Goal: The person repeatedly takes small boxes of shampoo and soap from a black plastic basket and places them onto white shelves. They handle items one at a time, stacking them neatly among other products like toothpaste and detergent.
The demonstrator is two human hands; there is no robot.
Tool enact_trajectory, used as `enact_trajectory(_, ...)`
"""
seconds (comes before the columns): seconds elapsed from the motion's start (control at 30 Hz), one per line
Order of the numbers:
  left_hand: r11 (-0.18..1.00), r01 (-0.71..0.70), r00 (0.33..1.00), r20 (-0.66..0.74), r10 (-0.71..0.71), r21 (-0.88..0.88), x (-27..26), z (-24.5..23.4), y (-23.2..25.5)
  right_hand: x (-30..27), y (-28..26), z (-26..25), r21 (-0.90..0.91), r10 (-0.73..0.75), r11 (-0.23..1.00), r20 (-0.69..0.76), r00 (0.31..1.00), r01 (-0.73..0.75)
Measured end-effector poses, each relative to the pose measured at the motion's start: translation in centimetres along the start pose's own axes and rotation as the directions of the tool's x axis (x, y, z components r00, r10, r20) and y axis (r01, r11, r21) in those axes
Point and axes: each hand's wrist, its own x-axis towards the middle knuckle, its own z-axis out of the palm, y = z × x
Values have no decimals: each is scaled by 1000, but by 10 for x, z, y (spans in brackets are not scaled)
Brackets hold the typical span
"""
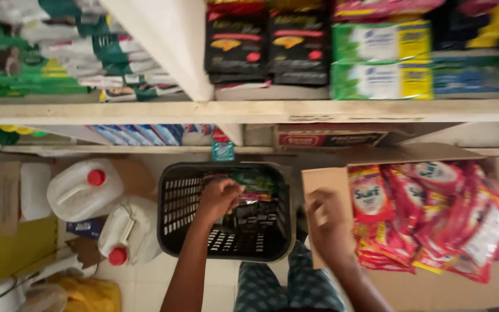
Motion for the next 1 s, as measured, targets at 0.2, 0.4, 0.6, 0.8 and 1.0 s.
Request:
enact_trajectory(0.2, 997, -41, 998, -40, 44, 68, 135, -18, -291, -101, 47, 128, 19, 323, 929, 448, 834, -370)
enact_trajectory(0.4, 919, 377, 892, -225, -393, -114, 185, 17, -338, -167, 96, 189, -51, 350, 915, 590, 727, -399)
enact_trajectory(0.6, 589, 314, 946, -296, -129, 745, 250, 40, -373, -174, 121, 188, -155, 520, 829, 567, 639, -537)
enact_trajectory(0.8, 841, 281, 848, -530, 9, 463, 254, 50, -364, -177, 147, 180, -83, 447, 880, 476, 757, -468)
enact_trajectory(1.0, 814, 401, 884, -56, -465, -420, 274, 58, -360, -176, 139, 179, -107, 491, 854, 491, 720, -509)
